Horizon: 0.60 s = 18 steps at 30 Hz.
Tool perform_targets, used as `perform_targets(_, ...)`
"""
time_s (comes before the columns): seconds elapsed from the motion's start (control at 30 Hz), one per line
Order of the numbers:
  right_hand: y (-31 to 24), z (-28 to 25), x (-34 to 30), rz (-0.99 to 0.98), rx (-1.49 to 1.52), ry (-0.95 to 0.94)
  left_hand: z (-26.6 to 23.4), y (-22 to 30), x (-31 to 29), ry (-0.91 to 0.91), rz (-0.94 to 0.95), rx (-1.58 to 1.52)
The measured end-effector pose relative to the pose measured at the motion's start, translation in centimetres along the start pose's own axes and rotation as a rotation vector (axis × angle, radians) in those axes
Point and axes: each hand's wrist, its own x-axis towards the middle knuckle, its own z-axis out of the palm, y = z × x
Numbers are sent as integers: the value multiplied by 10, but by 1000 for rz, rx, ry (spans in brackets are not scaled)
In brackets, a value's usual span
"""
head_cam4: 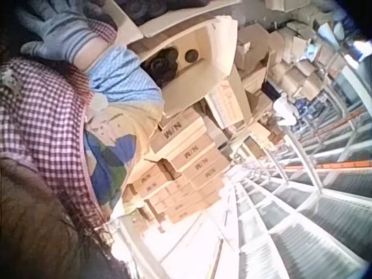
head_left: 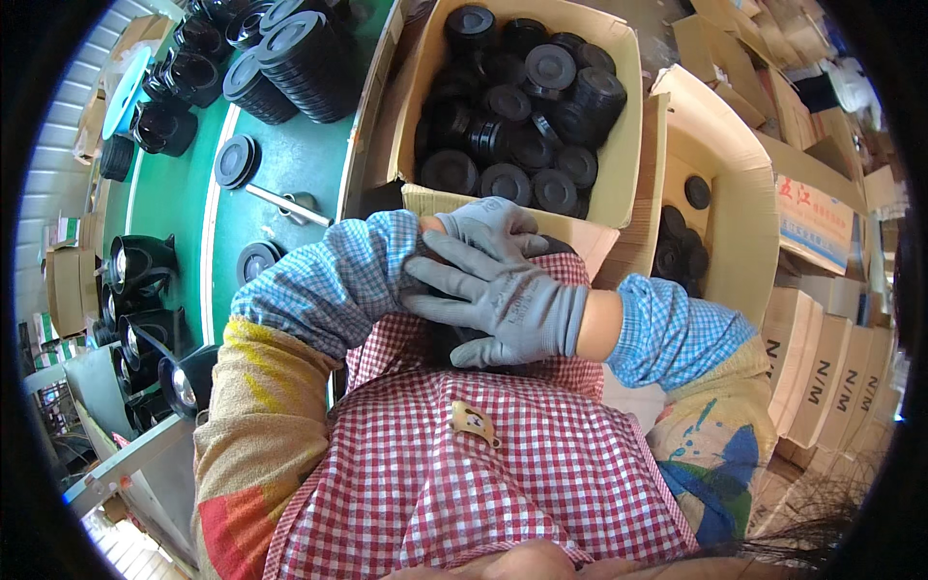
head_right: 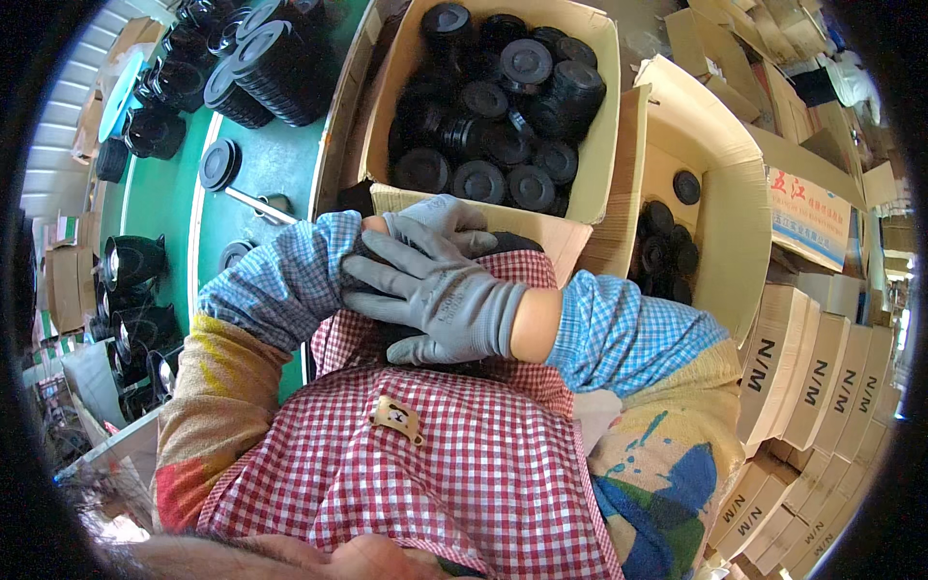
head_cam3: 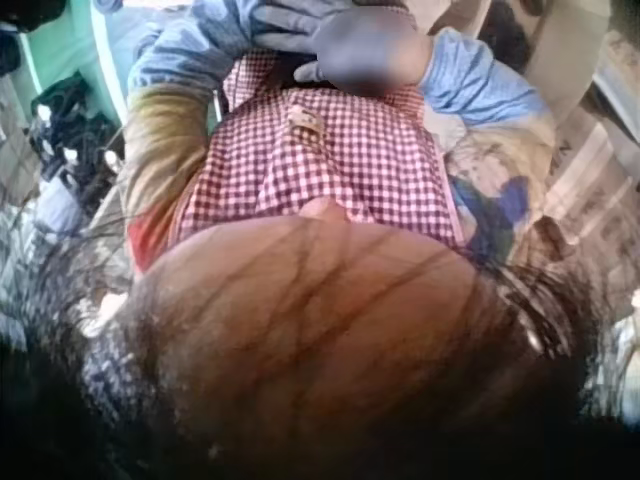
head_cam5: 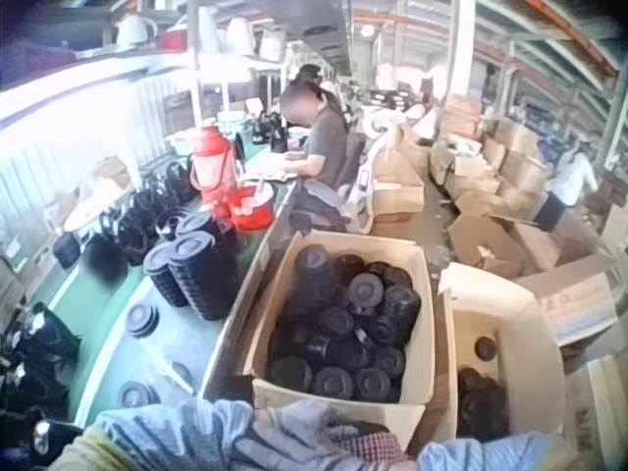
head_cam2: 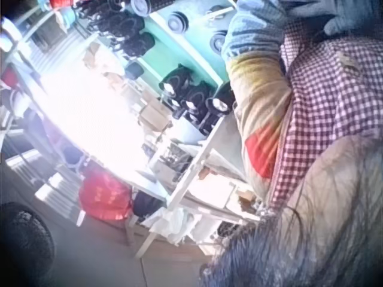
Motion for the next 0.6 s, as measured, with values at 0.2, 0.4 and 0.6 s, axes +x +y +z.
perform_targets(0.2,80,8,-42,-28,55,-210,5,-52,-20,104,564,-192)
perform_targets(0.4,14,5,-2,-55,75,-106,12,-42,-2,159,185,-186)
perform_targets(0.6,1,-12,15,141,-42,2,36,-5,24,730,-4,215)
